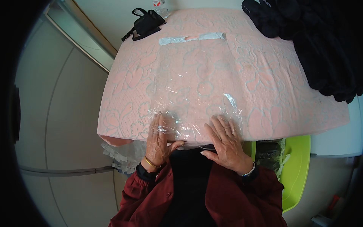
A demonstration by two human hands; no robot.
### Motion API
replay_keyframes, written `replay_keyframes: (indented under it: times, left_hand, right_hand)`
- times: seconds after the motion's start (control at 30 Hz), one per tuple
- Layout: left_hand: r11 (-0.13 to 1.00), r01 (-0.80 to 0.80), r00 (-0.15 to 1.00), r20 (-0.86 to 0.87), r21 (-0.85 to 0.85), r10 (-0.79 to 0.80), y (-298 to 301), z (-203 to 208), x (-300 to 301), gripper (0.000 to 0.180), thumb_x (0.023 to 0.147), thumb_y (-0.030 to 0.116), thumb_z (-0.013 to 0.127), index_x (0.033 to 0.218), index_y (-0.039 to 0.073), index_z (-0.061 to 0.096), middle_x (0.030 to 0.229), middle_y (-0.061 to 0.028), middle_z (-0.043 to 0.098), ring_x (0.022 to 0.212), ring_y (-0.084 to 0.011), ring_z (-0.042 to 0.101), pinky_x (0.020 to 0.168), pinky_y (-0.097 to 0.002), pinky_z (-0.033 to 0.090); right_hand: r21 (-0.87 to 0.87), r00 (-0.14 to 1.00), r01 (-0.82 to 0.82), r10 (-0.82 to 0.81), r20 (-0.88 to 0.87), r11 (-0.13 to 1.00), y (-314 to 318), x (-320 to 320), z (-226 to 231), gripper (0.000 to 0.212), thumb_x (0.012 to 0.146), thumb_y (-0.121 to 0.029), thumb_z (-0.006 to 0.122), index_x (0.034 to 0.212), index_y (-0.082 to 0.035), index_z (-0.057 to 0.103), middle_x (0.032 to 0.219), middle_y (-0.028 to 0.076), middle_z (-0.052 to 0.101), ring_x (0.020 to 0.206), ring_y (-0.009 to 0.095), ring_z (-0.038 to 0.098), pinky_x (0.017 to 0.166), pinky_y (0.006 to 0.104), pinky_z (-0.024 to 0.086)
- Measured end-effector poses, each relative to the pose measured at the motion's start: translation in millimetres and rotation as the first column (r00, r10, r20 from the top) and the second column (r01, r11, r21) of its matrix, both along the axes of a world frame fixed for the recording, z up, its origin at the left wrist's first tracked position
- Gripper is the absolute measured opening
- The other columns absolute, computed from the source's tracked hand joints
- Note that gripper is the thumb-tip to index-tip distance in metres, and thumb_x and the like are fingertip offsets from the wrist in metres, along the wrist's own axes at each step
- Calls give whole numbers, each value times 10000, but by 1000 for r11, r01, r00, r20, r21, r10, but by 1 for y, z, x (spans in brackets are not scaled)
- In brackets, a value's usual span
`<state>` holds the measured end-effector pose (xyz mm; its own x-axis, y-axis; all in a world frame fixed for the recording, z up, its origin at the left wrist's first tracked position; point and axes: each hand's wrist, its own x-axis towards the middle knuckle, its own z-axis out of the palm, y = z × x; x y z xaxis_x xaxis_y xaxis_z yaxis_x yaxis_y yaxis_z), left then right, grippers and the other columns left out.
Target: The person retrieves a plastic bag from a green bin and spreads it out on a table. They then take a black cushion from a stack, slide it into the bag, and place the packaged cushion back into the bin.
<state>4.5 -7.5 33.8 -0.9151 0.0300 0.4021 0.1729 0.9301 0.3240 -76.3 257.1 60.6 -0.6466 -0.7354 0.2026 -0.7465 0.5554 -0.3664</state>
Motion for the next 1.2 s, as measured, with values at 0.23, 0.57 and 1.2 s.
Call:
replay_keyframes:
  times: [0.23,0.57,1.2]
  left_hand:
    - [991,-118,993,-21,54,120,-17,24,-23,1031,740,521,780,1454,-82,346,1474,-317,391,1341,-494,412,1137,-531,344]
    - [960,263,964,-22,-91,-266,30,8,-12,509,821,205,719,1265,-15,602,1285,-187,617,1244,-363,570,1079,-508,431]
    - [990,-45,971,-237,-135,12,-39,10,23,209,754,-40,634,947,13,695,1011,-115,722,1000,-310,688,903,-429,550]
  right_hand:
    - [-72,993,-91,85,-86,993,-8,-10,-2,680,787,-116,743,1390,47,475,1487,217,414,1393,403,398,1153,525,326]
    - [-159,988,-106,86,-129,982,-11,-17,-9,412,842,51,573,1252,94,572,1346,216,550,1308,384,510,1105,488,399]
    - [-211,992,-127,120,-46,969,19,-30,-7,452,781,116,511,1226,92,590,1331,205,556,1303,367,509,1117,460,409]
